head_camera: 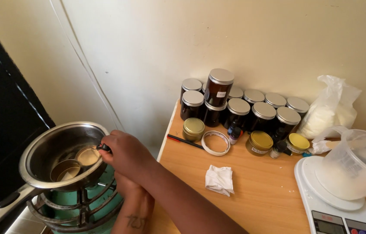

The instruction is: Cleaning a small metal tin and its lid using a white cloth in a workshop setting.

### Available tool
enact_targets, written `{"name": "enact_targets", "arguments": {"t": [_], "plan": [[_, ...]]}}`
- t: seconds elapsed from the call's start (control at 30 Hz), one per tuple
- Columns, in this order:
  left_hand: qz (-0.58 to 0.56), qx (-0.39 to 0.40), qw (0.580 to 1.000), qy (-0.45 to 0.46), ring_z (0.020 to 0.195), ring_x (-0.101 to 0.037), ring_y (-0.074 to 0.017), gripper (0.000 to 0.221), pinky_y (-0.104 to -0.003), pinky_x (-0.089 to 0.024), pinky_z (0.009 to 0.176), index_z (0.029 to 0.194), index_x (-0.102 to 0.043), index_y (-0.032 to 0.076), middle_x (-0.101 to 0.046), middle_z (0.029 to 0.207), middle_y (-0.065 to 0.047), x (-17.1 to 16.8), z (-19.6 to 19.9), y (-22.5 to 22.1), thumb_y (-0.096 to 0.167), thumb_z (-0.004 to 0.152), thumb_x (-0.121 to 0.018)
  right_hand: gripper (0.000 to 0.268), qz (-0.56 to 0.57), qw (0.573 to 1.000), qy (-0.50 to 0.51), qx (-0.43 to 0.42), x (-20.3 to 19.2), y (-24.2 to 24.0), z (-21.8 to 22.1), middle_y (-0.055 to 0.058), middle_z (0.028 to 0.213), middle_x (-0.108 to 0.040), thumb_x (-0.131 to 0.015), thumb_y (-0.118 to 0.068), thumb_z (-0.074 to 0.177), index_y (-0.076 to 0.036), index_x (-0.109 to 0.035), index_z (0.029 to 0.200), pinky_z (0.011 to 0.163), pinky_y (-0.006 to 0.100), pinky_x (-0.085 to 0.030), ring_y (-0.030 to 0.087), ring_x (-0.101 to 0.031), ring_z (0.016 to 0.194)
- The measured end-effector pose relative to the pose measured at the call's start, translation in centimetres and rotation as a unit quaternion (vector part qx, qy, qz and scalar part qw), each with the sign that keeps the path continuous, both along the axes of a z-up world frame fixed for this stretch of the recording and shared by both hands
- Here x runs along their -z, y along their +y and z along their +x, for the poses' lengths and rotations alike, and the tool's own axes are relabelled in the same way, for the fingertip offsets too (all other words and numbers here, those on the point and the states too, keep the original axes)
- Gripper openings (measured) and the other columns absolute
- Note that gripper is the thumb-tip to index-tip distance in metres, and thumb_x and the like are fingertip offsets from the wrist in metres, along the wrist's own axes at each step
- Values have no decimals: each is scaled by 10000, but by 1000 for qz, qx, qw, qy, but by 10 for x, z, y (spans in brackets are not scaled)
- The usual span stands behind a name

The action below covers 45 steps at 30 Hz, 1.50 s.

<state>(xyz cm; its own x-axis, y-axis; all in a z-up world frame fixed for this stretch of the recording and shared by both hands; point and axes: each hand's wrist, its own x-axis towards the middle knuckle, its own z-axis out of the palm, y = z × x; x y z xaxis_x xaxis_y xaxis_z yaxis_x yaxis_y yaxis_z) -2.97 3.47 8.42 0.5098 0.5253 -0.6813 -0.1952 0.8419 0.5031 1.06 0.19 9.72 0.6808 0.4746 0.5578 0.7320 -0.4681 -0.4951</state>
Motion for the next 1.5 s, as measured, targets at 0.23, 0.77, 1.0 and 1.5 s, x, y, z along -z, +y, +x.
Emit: {"name": "enact_targets", "arguments": {"t": [0.23, 0.77, 1.0, 1.5], "plan": [[-52, -28, 998, -3, 850, -698, -110, 136, -270, -598, 736, 842, -668, 222, -694, 886, 61, -18, -16, 1, 258, 945, -585, 141, -57, 998, -24, -20, 11, -1, 3, 137, 1008, -681, -738, -150, 964, -38, -686, 1030, 615, 451, -508, 341, -680, 803], [106, -126, 983, -79, 909, -660, -98, 253, -194, -602, 808, 1183, -555, 150, -625, 1058, -26, -21, -25, 8, 264, 970, -632, 156, 30, 971, -236, -27, 66, 1, 3, 177, 854, -569, -627, -110, 1058, 18, -615, 969, 567, 494, -414, 375, -554, 694], [283, -69, 956, -40, 959, -588, -79, 119, -242, -466, 857, 1075, -622, 220, -620, 1027, 51, -45, -31, 29, 284, 978, -596, 84, 19, 976, -214, -17, 38, -18, -29, 164, 867, -550, -680, -45, 1047, 25, -637, 1069, 610, 491, -411, 387, -553, 717], [796, 328, 472, 191, 1174, -727, -359, 534, -489, -557, 977, 1284, -835, 99, -811, 1264, -127, -57, 98, 198, 54, 813, -588, 159, 52, 979, -198, -20, 42, -26, -25, 126, 817, -513, -762, 1, 1021, 18, -623, 946, 583, 453, -398, 320, -517, 683]]}}
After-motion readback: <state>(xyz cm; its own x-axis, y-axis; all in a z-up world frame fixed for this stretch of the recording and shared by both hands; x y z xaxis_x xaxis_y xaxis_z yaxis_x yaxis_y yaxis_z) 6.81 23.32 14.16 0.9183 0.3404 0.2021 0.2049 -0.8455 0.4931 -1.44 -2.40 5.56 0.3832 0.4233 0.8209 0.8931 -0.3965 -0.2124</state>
